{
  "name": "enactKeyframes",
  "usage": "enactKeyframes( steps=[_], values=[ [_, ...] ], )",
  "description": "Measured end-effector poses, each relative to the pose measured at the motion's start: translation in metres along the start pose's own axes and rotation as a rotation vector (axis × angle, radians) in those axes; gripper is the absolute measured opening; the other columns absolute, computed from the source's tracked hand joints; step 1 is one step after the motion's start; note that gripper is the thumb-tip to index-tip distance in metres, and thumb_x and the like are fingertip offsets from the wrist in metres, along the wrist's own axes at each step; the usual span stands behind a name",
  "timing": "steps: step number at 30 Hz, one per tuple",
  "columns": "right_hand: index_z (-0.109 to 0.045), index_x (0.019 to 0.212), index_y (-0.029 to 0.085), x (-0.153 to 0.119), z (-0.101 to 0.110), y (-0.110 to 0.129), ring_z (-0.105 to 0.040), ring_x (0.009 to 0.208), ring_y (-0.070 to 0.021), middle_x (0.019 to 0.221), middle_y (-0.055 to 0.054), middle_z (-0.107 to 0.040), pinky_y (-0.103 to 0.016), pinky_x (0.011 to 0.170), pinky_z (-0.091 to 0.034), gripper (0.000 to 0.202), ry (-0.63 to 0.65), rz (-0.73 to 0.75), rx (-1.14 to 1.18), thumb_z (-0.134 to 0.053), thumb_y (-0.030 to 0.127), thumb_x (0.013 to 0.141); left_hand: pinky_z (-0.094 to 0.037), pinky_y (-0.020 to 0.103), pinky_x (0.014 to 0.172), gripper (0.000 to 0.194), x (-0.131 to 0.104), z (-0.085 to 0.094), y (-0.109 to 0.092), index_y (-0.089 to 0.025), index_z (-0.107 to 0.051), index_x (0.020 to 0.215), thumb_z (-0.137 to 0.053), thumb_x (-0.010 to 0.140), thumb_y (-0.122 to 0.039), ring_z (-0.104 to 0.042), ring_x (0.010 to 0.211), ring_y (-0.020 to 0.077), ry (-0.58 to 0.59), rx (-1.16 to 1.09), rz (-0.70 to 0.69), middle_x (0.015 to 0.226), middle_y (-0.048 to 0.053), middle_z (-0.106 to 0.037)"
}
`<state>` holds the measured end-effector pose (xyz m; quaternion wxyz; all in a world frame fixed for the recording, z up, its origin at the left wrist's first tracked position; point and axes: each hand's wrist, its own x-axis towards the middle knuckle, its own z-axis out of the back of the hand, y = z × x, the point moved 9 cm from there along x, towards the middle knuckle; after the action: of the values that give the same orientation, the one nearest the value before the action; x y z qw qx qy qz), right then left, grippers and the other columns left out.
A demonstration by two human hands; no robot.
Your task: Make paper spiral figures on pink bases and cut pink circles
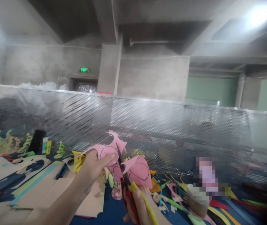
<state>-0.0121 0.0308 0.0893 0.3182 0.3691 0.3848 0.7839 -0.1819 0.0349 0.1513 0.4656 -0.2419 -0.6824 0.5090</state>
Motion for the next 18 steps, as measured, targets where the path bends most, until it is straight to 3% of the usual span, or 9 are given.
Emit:
enactKeyframes(
  steps=[6,12,18],
  values=[
    [-0.05,0.105,0.017,-0.003,0.002,-0.003,-0.059,0.058,-0.0146,0.091,-0.009,-0.06,-0.025,0.059,-0.05,0.074,-0.012,-0.031,-0.005,-0.017,0.075,0.074,-0.04,0.025,0.051,0.018,-0.006,-0.005,-0.004,-0.015,-0.057,0.058,-0.069,0.056,-0.028,-0.054,0.051,0.0151,0.1,-0.056,0.05,0.048,-0.003,-0.057],
    [-0.057,0.088,0.018,0.01,-0.002,0.003,-0.053,0.045,-0.0116,0.075,-0.005,-0.059,-0.021,0.041,-0.044,0.069,0.091,-0.036,-0.033,-0.021,0.075,0.072,-0.046,0.026,0.062,0.012,-0.008,-0.015,-0.013,-0.015,-0.062,0.065,-0.069,0.058,-0.022,-0.06,0.064,0.0167,0.195,-0.15,0.067,0.064,0.001,-0.067],
    [-0.056,0.098,0.019,0.004,0.0,-0.014,-0.057,0.047,-0.0133,0.064,-0.003,-0.059,-0.022,0.048,-0.047,0.065,0.068,-0.059,-0.049,-0.017,0.068,0.08,-0.045,0.026,0.063,0.014,-0.007,-0.017,-0.012,-0.014,-0.064,0.07,-0.067,0.062,-0.025,-0.059,0.065,0.0169,0.263,-0.123,0.032,0.066,0.002,-0.067]
  ],
)
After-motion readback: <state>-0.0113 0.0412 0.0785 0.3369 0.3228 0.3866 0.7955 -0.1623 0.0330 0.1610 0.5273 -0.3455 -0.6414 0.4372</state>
